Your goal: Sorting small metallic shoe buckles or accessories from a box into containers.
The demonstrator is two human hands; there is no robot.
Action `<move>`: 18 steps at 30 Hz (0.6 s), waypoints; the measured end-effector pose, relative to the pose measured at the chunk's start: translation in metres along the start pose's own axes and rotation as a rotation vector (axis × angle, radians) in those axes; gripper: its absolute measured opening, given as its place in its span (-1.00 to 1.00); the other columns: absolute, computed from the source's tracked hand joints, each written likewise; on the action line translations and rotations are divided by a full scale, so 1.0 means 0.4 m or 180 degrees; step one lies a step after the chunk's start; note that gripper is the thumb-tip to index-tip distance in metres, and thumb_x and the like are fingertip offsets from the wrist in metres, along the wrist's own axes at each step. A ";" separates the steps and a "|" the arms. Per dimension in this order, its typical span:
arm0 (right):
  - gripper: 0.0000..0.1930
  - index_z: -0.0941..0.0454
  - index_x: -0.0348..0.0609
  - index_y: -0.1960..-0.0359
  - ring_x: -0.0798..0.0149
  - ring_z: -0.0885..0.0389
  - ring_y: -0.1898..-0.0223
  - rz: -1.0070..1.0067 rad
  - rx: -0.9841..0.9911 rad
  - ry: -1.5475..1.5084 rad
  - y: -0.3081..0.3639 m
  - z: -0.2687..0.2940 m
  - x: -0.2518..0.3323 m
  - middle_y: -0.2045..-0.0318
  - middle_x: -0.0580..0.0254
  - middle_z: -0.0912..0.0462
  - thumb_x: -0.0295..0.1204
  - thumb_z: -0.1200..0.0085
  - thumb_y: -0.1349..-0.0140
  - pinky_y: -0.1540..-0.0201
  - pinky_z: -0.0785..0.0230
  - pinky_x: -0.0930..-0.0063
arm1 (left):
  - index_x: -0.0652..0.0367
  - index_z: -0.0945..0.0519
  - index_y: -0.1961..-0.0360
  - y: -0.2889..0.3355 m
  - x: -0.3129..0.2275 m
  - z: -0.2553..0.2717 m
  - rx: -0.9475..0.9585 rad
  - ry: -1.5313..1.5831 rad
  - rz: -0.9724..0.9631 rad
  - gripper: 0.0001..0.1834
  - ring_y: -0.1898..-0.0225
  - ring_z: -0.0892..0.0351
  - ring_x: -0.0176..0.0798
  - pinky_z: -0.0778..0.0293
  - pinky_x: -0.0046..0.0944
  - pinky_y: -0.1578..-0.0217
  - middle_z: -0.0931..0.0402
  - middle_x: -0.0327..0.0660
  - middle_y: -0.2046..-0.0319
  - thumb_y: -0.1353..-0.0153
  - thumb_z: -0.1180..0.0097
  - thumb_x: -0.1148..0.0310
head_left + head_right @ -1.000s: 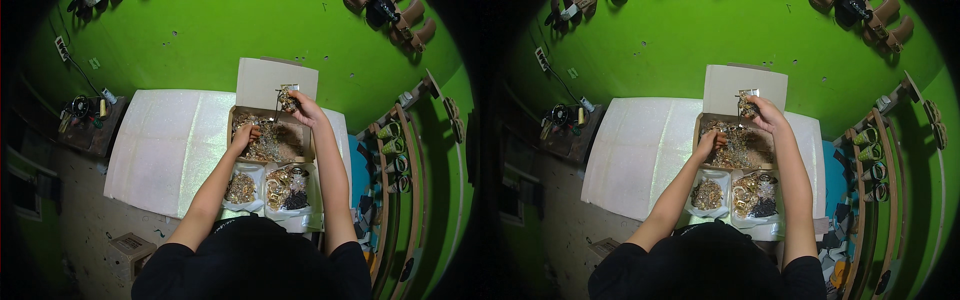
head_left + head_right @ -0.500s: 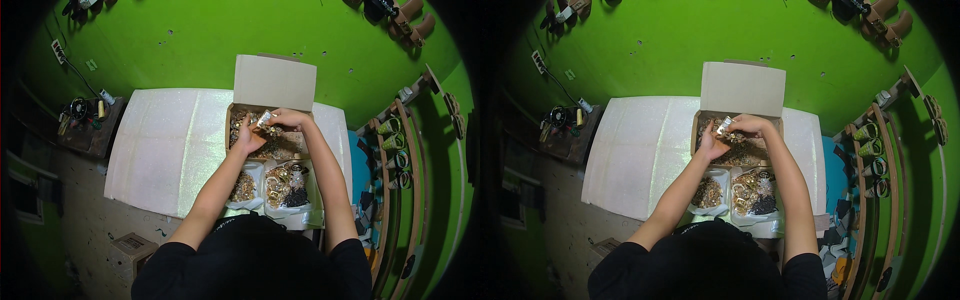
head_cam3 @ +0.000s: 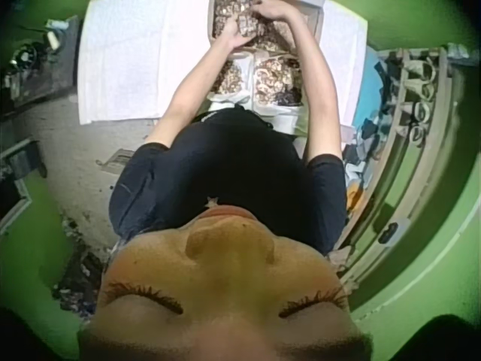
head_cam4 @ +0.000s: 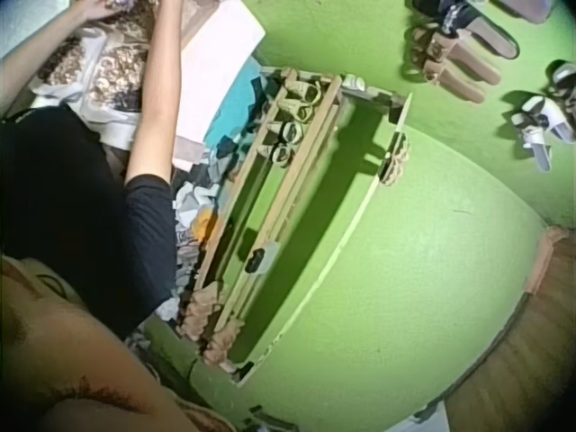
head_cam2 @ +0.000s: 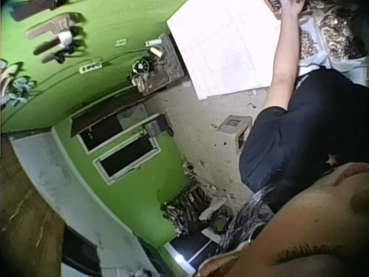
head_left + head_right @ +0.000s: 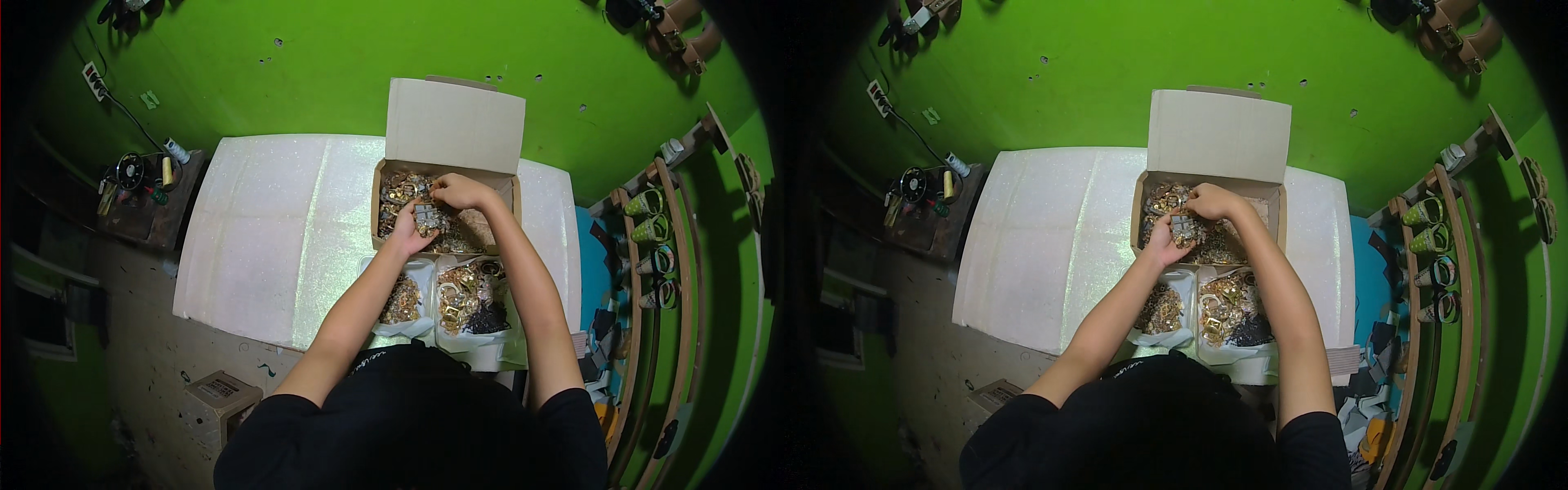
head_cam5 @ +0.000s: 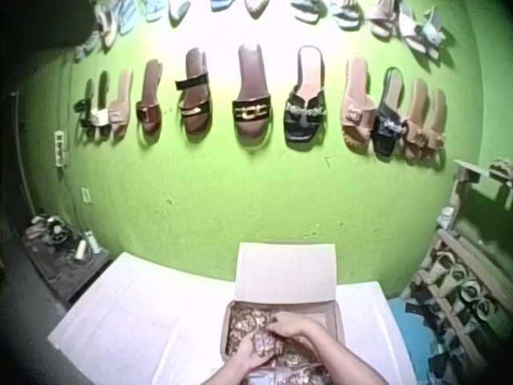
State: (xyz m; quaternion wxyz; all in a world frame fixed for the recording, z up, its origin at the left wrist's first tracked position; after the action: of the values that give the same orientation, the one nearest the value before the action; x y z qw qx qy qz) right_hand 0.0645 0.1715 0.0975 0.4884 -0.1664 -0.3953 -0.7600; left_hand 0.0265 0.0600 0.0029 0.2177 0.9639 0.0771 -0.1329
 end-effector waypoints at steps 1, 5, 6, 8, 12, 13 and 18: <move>-0.69 -0.46 -0.32 0.24 0.33 -0.47 0.40 -0.0090 0.0032 -0.0172 0.010 0.004 0.017 0.39 0.13 -0.54 -0.38 0.12 -0.01 0.31 -0.33 0.47 | 0.00 -0.45 0.41 0.005 -0.002 0.004 0.0027 0.0042 0.0003 -0.69 0.43 -0.46 -0.30 -0.33 -0.30 0.45 -0.49 -0.32 0.48 -0.14 0.28 0.08; -0.71 -0.44 -0.35 0.24 0.34 -0.48 0.41 0.0471 -0.0389 0.0289 0.003 0.020 -0.011 0.38 0.11 -0.54 -0.45 0.16 -0.01 0.28 -0.33 0.47 | 0.07 -0.46 0.34 -0.025 0.004 0.030 0.0127 0.0217 0.0026 -0.65 0.38 -0.49 -0.25 -0.37 -0.27 0.41 -0.51 -0.25 0.42 -0.16 0.33 0.10; -0.71 -0.44 -0.35 0.24 0.34 -0.48 0.41 0.0472 -0.0378 0.0287 0.008 0.024 -0.008 0.38 0.11 -0.54 -0.45 0.16 -0.01 0.28 -0.33 0.47 | 0.13 -0.45 0.28 -0.020 0.001 0.029 0.0292 0.0221 -0.0039 -0.62 0.34 -0.50 -0.19 -0.40 -0.26 0.37 -0.51 -0.20 0.37 -0.17 0.34 0.12; -0.72 -0.46 -0.34 0.27 0.33 -0.49 0.40 0.0428 -0.0460 0.0185 0.018 0.037 -0.005 0.40 0.10 -0.55 -0.45 0.14 0.00 0.28 -0.33 0.49 | 0.19 -0.44 0.20 -0.014 -0.008 0.027 0.0521 0.0206 -0.0142 -0.58 0.32 -0.51 -0.14 -0.43 -0.26 0.37 -0.50 -0.14 0.31 -0.17 0.35 0.13; -0.74 -0.50 -0.29 0.31 0.32 -0.50 0.39 0.0047 -0.1342 0.0028 0.046 0.030 -0.067 0.41 0.11 -0.56 -0.39 0.08 0.01 0.27 -0.31 0.50 | 0.19 -0.43 0.18 -0.010 -0.018 0.029 0.0560 0.0364 -0.0149 -0.59 0.34 -0.51 -0.18 -0.39 -0.33 0.47 -0.50 -0.14 0.29 -0.15 0.35 0.15; -0.74 -0.50 -0.29 0.31 0.32 -0.50 0.39 0.0071 -0.1325 0.0037 0.045 0.007 -0.079 0.41 0.11 -0.56 -0.39 0.08 0.01 0.27 -0.31 0.50 | 0.19 -0.43 0.18 -0.022 -0.023 0.058 0.0555 0.0370 -0.0178 -0.59 0.34 -0.51 -0.18 -0.39 -0.33 0.47 -0.50 -0.14 0.29 -0.15 0.35 0.15; -0.70 -0.51 -0.23 0.29 0.21 -0.51 0.30 -0.0008 -0.0753 -0.0371 0.032 -0.150 -0.208 0.37 0.07 -0.57 -0.35 -0.03 0.08 0.19 -0.31 0.45 | 0.24 -0.40 0.12 -0.052 -0.013 0.054 0.0804 0.0521 -0.0292 -0.55 0.26 -0.48 -0.17 -0.40 -0.33 0.39 -0.48 -0.11 0.24 -0.12 0.37 0.19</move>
State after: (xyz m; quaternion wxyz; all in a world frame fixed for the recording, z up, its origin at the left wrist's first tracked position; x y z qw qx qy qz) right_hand 0.1225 0.1736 0.0121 0.4406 -0.2662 -0.3309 -0.7909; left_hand 0.0124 0.0688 -0.0227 0.0815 0.9866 0.1213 -0.0723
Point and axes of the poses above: each hand's wrist, its own y-axis away from the middle knuckle, its own z-axis out of the back of the hand, x = y × z, the point moved 2 cm from there along -y, towards the middle knuckle
